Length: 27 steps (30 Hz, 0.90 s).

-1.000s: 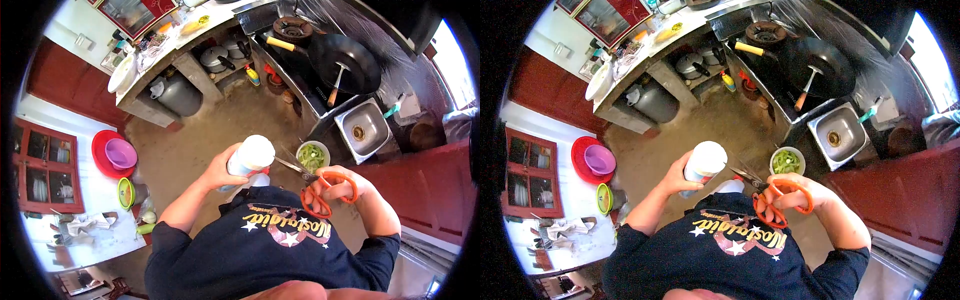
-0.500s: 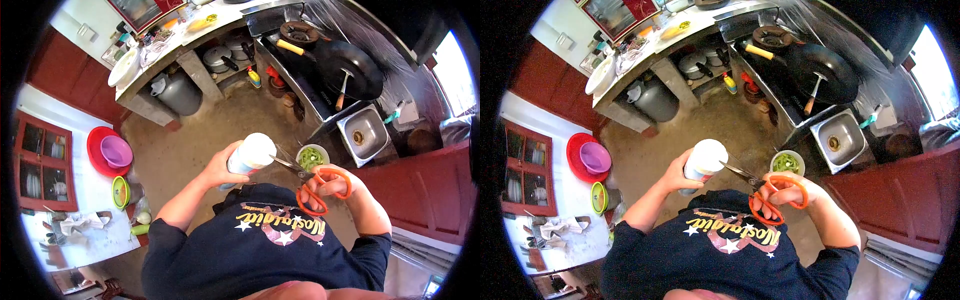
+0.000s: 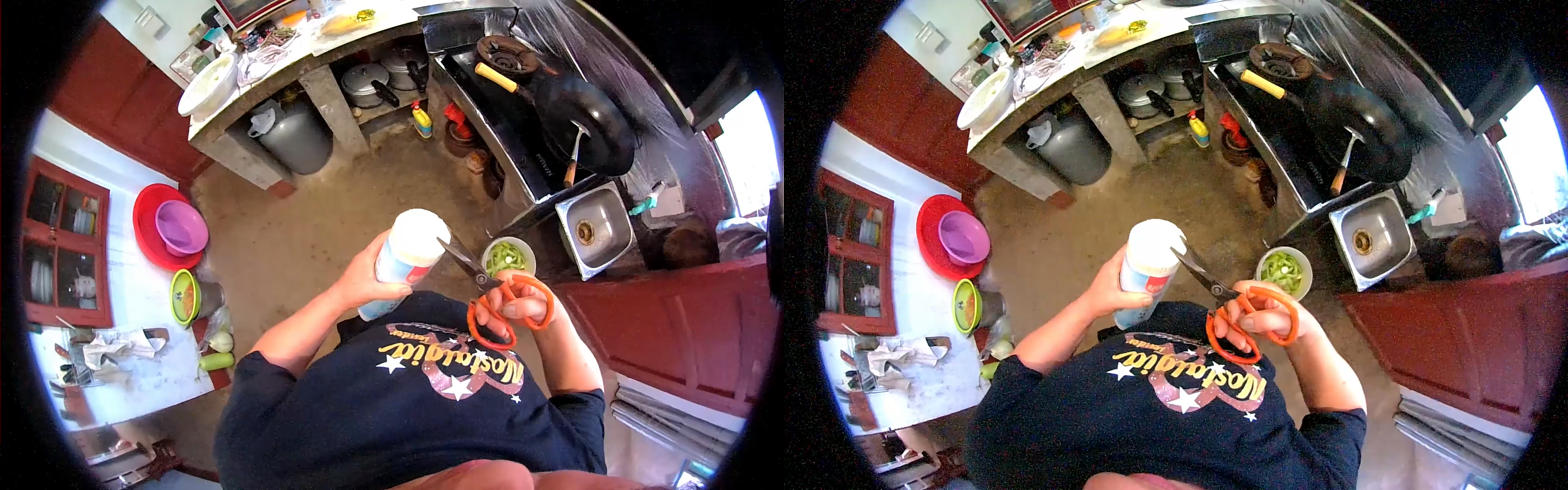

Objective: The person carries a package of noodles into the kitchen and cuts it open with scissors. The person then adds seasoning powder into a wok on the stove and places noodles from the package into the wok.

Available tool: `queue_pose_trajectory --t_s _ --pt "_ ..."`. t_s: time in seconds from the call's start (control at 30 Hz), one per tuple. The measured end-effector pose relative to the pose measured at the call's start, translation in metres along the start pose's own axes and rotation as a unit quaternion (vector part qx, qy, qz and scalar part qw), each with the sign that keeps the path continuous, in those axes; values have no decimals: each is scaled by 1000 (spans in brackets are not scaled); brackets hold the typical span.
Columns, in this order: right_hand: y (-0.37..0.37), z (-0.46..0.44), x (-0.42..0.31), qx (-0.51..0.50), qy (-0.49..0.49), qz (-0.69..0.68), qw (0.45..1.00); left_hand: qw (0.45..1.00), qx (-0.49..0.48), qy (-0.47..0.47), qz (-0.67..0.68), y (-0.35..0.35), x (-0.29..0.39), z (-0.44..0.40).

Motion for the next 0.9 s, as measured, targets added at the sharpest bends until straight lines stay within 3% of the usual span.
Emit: queue_pose_trajectory --t_s 0.07,0.13,0.23,0.3,0.4,0.43,0.47,0.53,0.73,0.77,0.83,0.9 --pt "-4 -9 -3 20 73 15 997 1000 3 9 22 1 -5 2" --pt "3 -18 -4 75 108 48 990 990 -53 -1 -128 -21 8 2" --pt "-13 -6 -31 21 231 132 964 998 -16 -7 -65 -5 6 3" --pt "-17 17 -44 20 230 136 964 999 28 -11 43 13 1 7" --pt "-24 21 -64 88 199 185 958 999 15 -3 44 27 -3 8" --pt "-24 20 -62 87 203 145 964 999 9 -4 39 26 0 7" --pt "-22 12 -49 48 155 136 977 999 3 -18 38 22 5 6" --pt "-24 12 -36 31 -36 204 978 999 -9 -29 40 13 7 4" --pt "-31 16 -28 149 -174 162 960 1000 -16 -9 -25 10 -2 6" --pt "-24 20 -26 150 -175 162 959 999 -22 -11 -37 9 0 6" --pt "-19 23 -13 56 -181 157 969 998 -25 -13 -49 9 4 8" --pt "-21 24 -16 57 -194 161 966 995 -12 -24 -99 12 10 9"
Point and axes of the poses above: each hand's wrist, its own z-axis away from the middle knuckle, its own y-axis out of the back of the hand, x = y × z, the point moved 9 cm from there along -z, towards the middle knuckle, and after that the axes turned 13 degrees about -x, right-handed, at the moved point
